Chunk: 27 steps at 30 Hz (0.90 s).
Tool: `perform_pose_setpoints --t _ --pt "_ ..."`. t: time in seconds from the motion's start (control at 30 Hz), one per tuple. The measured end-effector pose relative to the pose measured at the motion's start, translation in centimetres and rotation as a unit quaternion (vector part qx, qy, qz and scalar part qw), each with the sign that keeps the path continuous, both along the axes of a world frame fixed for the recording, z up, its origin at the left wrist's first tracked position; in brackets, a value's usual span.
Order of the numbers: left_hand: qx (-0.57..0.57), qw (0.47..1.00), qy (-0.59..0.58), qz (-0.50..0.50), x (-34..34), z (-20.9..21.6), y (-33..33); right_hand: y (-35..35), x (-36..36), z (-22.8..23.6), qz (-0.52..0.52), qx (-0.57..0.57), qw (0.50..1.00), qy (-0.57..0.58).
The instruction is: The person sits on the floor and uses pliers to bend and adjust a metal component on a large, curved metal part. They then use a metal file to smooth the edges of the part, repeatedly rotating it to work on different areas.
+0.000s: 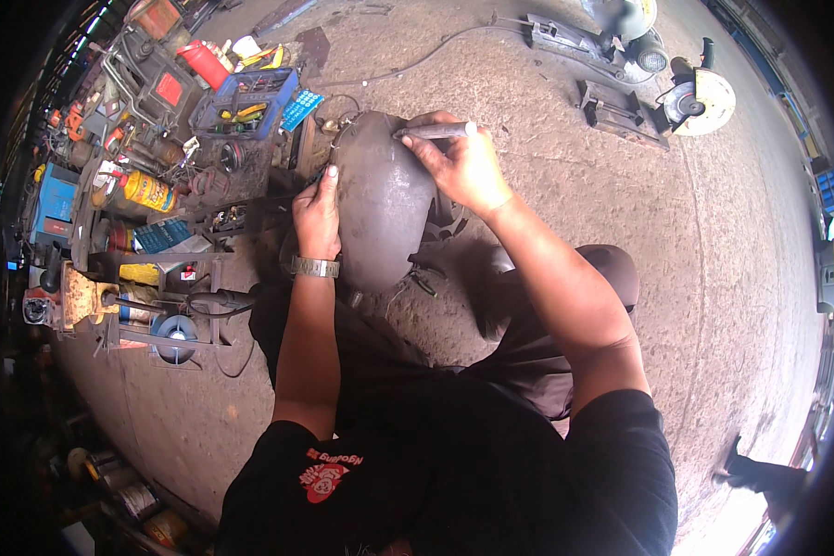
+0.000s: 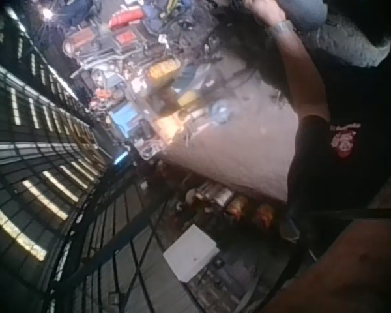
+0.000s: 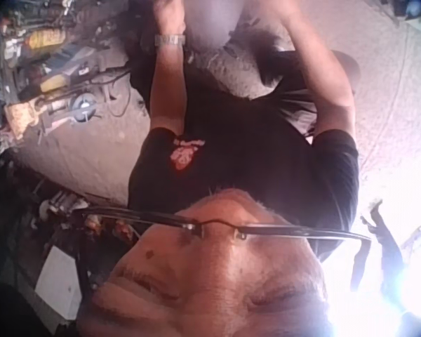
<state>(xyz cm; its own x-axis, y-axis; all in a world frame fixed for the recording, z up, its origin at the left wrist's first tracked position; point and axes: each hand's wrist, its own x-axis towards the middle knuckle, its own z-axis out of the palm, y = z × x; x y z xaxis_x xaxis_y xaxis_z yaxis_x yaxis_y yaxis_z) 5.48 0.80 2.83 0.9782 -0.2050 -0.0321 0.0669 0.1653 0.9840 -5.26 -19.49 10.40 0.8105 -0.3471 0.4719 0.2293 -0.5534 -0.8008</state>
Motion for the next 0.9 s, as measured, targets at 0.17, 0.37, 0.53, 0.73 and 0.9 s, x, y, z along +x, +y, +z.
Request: perform_pose_setpoints --t 0.17,0.37,0.53,0.73,0.9 --pt "0.014 1.000 -0.010 0.013 0.0 0.1 0.4 0.3 0.6 0.0 -0.001 -0.026 0.999 0.033" --pt "0.009 1.000 0.023 0.000 0.4 -0.5 0.9 0.9 -0.2 -0.5 0.016 -0.077 0.997 0.011" --pt "-0.009 0.999 0.033 0.004 0.6 -0.6 1.0 1.6 -1.2 -0.4 0.053 -0.078 0.995 0.042" --pt "-0.047 0.998 0.029 0.032 0.2 0.6 0.3 1.8 0.0 0.2 0.025 -0.028 0.999 -0.013" --pt "-0.026 0.999 0.010 0.027 0.3 0.4 1.0 2.0 0.0 0.6 0.015 -0.097 0.995 0.005"
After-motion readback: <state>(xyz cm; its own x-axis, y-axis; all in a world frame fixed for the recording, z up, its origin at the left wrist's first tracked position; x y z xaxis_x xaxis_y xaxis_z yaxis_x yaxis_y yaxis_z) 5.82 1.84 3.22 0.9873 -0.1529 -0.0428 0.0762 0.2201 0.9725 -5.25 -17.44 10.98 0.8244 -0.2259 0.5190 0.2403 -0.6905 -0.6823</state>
